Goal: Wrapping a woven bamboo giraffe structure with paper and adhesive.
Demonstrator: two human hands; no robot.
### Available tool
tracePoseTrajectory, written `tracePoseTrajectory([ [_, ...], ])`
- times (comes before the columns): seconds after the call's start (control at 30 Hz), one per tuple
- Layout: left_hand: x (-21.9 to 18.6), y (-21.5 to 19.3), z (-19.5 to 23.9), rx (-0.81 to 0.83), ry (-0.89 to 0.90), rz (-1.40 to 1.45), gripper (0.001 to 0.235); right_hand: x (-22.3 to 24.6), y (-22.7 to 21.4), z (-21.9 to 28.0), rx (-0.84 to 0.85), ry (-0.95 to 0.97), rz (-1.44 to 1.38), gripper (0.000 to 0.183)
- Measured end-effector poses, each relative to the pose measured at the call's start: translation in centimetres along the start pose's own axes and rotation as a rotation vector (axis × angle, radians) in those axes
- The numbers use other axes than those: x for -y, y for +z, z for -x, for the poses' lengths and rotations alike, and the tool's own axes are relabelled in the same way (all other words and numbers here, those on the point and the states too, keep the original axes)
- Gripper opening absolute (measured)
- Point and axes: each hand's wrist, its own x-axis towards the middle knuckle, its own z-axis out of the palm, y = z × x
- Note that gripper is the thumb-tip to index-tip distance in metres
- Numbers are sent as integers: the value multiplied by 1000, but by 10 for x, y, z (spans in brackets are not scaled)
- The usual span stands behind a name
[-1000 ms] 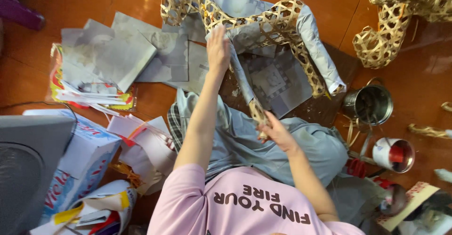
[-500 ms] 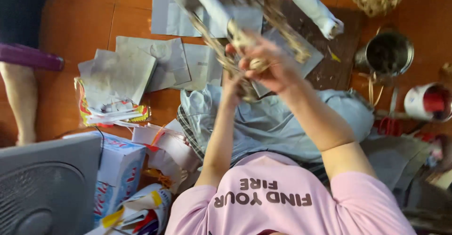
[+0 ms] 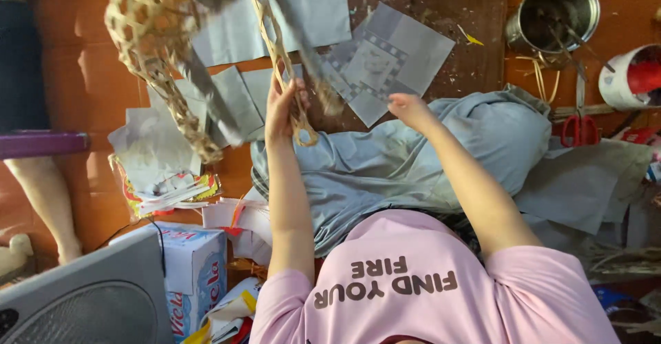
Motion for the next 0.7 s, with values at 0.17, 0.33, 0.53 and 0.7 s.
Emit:
tracePoseTrajectory([
  [0.17, 17, -45, -22, -203, -162, -26, 53, 25, -5, 2, -75, 33, 499, 38],
  [0.33, 33, 18, 13, -468, -220, 110, 64, -4, 15, -21, -277, -45, 953, 36],
  [0.53, 163, -28, 17, -225, -534, 189, 50, -15, 25, -45, -321, -70, 886, 7],
  [0.7, 280, -65, -6, -234, -448, -74, 34, 57, 44, -1, -80, -273, 378, 11],
])
